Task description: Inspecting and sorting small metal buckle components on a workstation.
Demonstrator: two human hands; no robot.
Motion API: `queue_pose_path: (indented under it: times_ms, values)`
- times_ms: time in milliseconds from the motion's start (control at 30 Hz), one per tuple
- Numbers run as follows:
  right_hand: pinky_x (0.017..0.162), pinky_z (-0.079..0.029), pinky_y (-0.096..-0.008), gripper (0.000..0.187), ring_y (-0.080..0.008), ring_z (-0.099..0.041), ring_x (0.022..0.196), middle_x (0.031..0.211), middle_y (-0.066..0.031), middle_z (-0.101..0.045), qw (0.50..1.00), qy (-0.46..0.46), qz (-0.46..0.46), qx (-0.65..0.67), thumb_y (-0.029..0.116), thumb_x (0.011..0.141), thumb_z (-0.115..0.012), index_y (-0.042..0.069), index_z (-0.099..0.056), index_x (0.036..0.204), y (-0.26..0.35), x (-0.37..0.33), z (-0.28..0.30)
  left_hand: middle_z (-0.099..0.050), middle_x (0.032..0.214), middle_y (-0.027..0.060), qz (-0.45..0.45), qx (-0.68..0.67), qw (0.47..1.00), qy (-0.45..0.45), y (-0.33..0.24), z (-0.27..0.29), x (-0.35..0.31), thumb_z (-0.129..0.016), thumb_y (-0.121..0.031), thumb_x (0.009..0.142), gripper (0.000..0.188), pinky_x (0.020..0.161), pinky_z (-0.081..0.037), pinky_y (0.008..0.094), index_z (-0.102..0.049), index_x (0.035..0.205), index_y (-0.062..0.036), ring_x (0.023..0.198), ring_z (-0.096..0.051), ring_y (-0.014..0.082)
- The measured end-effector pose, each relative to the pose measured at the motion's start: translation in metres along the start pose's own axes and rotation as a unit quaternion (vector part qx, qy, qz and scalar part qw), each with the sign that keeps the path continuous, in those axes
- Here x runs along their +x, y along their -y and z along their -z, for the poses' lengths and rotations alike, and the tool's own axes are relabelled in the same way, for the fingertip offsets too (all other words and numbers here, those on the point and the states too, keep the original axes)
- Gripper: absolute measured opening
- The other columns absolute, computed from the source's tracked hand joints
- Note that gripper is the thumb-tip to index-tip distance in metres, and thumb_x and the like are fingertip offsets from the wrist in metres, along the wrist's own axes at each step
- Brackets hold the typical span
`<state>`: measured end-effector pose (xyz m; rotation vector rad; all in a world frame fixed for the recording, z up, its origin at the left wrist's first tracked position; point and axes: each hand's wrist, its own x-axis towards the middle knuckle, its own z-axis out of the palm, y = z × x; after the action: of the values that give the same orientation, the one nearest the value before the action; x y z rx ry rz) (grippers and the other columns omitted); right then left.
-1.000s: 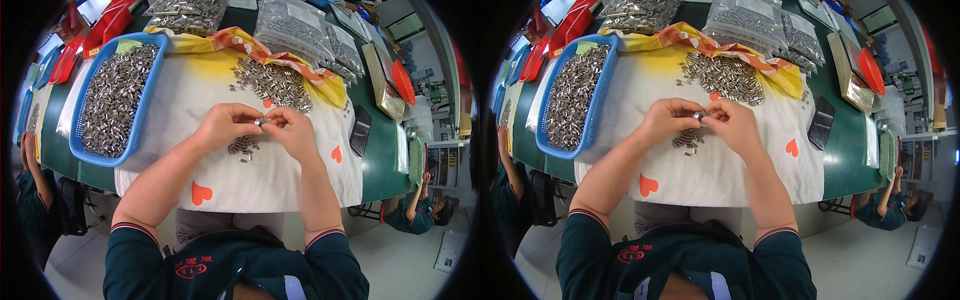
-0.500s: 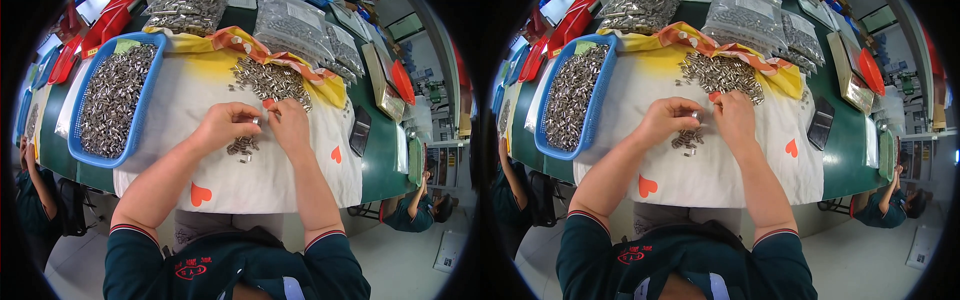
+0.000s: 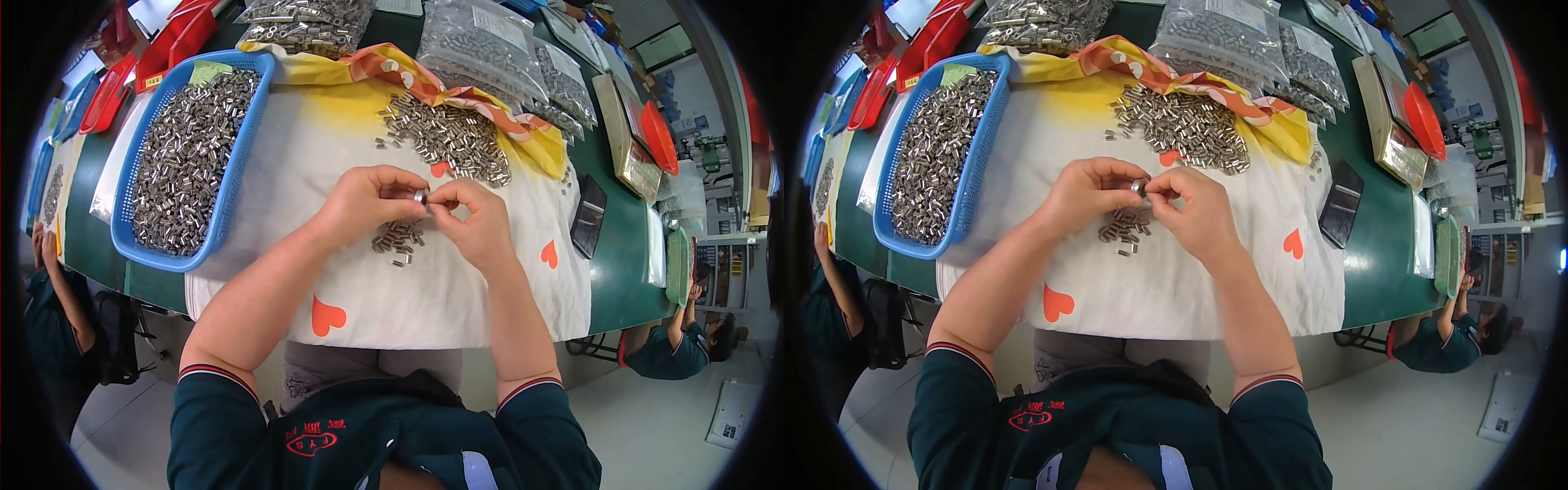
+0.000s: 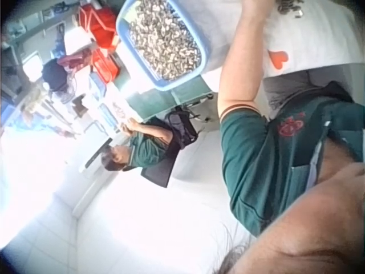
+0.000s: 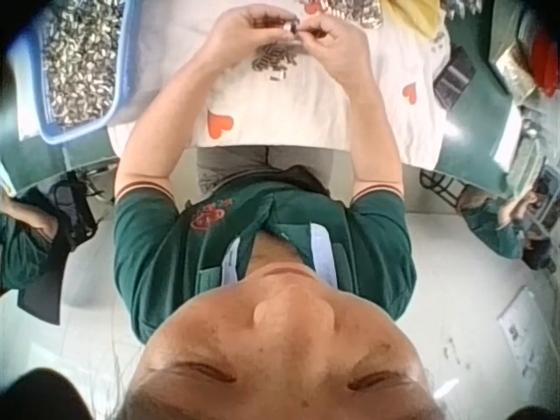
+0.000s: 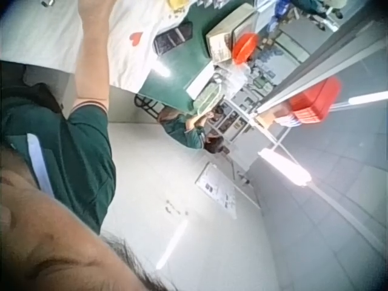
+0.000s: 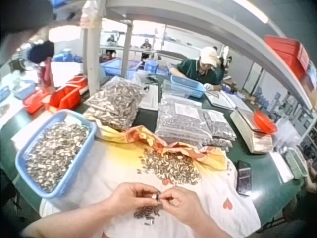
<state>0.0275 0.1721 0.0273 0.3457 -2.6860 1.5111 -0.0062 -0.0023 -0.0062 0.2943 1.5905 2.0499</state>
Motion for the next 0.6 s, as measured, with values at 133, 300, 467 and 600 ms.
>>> queue_pose_path:
  times_ms: [133,300,467,600]
  values:
    - [0.058,-0.045,-0.026,0.009,-0.0159,-0.057,0.067,0.073,-0.0073,-0.059,0.987,-0.028,0.07,-0.141,0.002,0.069,-0.061,0.002,-0.058,0.078,0.004,-0.002,-0.007,-0.062,0.083,0.0041,0.002,0.022,1.0,-0.018,0.002,-0.003,0.0,-0.066,-0.001,0.073,0.028,0.068,-0.048,0.0206,-0.059,0.1,0.0031,0.075,-0.057,0.0072]
    - [0.057,-0.045,-0.0266,0.011,-0.0158,-0.057,0.065,0.075,-0.0072,-0.06,0.997,0.002,0.026,-0.07,0.004,0.07,-0.061,0.002,-0.06,0.081,0.001,-0.002,0.002,-0.062,0.083,0.0044,0.0,0.049,0.999,-0.017,0.001,-0.002,-0.001,-0.067,-0.002,0.073,0.028,0.067,-0.048,0.0209,-0.06,0.099,0.0028,0.074,-0.057,0.0072]
    - [0.058,-0.041,-0.0207,0.011,-0.0086,-0.051,0.062,0.075,-0.0019,-0.059,0.999,0.035,-0.035,0.001,0.004,0.073,-0.062,0.001,-0.061,0.084,-0.002,0.001,0.004,-0.062,0.082,0.0035,0.015,0.048,0.999,-0.009,0.0,-0.003,-0.002,-0.068,-0.004,0.072,0.028,0.067,-0.047,0.0205,-0.061,0.098,0.0024,0.073,-0.057,0.0068]
    - [0.057,-0.043,-0.0238,0.011,-0.0122,-0.054,0.061,0.075,-0.0047,-0.06,0.993,-0.05,-0.098,-0.047,0.007,0.074,-0.061,0.002,-0.062,0.084,-0.018,0.01,0.014,-0.062,0.081,0.0028,0.025,0.073,0.997,-0.003,-0.003,-0.005,-0.002,-0.068,-0.004,0.072,0.027,0.067,-0.047,0.0201,-0.061,0.097,0.0022,0.074,-0.056,0.0062]
